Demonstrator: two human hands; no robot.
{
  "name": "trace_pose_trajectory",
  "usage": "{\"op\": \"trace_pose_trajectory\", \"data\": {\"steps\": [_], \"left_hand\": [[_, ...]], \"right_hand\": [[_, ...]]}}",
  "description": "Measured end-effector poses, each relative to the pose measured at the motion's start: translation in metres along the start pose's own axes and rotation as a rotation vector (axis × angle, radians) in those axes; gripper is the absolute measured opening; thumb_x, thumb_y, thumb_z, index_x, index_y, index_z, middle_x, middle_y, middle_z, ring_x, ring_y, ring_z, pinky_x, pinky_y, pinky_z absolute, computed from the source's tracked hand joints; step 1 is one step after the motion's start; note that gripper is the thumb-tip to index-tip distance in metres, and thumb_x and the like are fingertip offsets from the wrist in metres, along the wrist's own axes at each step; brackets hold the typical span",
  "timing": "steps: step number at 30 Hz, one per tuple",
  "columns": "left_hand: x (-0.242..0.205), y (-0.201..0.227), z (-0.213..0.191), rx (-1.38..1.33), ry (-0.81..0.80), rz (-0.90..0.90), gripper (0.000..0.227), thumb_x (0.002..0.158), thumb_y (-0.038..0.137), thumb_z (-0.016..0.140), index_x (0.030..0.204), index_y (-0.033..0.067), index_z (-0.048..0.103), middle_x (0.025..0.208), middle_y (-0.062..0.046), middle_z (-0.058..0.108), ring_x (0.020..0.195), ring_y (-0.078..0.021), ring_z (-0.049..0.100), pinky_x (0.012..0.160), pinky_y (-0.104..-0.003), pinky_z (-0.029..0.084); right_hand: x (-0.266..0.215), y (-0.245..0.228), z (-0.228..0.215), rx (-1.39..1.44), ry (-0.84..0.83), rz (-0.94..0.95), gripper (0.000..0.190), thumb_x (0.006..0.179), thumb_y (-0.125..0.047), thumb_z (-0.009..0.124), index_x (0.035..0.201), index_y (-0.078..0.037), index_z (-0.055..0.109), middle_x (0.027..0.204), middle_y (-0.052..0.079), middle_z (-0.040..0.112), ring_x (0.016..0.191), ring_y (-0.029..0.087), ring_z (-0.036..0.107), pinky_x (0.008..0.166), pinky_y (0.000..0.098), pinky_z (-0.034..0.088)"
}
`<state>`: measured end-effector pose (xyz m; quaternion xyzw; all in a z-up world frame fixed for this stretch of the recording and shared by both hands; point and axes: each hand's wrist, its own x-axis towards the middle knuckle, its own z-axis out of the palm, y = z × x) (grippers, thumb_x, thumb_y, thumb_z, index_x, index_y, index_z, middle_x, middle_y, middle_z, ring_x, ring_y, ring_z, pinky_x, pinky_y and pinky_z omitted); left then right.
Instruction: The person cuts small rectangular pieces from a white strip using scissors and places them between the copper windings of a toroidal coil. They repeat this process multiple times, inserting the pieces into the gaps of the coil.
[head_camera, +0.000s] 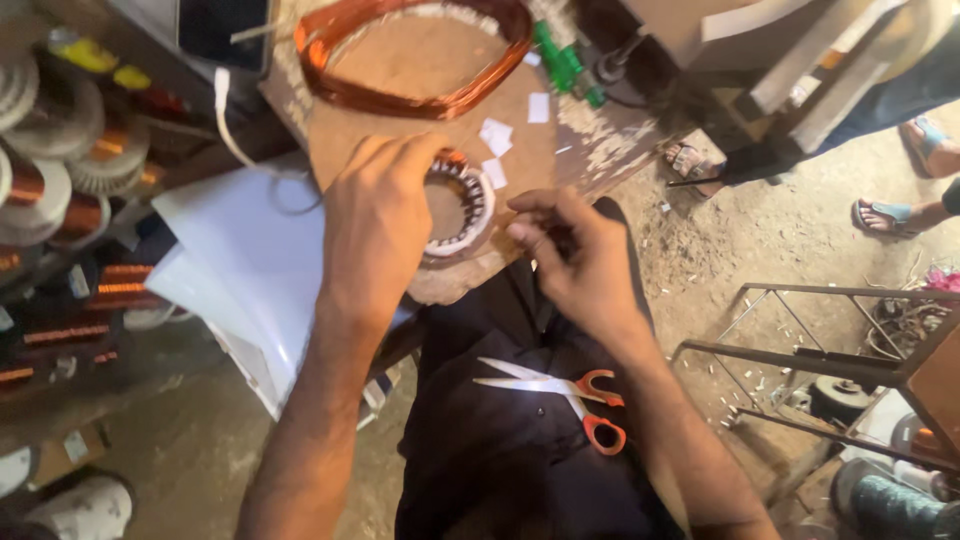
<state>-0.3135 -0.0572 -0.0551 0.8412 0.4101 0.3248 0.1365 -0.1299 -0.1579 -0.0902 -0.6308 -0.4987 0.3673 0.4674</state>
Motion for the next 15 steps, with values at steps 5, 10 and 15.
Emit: {"op": "trace_pose_trajectory", "data": {"steps": [5,10,15], "left_hand": [[0.032,0.033,0.025,-0.321,0.055,0.064,0.018,0.099,0.005,0.065,0.116,0.0054,0.072,0.11,-0.013,0.074,0.104,-0.032,0.07,0.091,-0.042,0.055],[0.12,0.064,0.115,-0.674,-0.124,0.249,0.021,0.106,0.011,0.061,0.125,0.0061,0.068,0.115,-0.011,0.076,0.11,-0.0247,0.075,0.094,-0.037,0.057],[0.208,0.093,0.209,-0.841,-0.273,0.316,0.036,0.104,0.032,0.07,0.12,0.0014,0.062,0.114,-0.01,0.073,0.11,-0.0221,0.073,0.093,-0.034,0.058]], "right_hand": [[-0.032,0.005,-0.027,-0.087,0.027,-0.084,0.033,0.092,-0.009,0.073,0.123,-0.002,0.062,0.103,0.01,0.074,0.095,0.017,0.072,0.08,0.0286,0.057],[-0.111,0.051,-0.093,-0.46,-0.365,0.171,0.016,0.089,-0.018,0.074,0.099,-0.006,0.07,0.088,0.015,0.071,0.084,0.035,0.07,0.072,0.0436,0.056],[-0.204,0.115,-0.114,-0.545,-0.498,0.302,0.053,0.078,-0.017,0.076,0.128,-0.013,0.059,0.124,0.016,0.063,0.111,0.041,0.061,0.088,0.0473,0.052]]}}
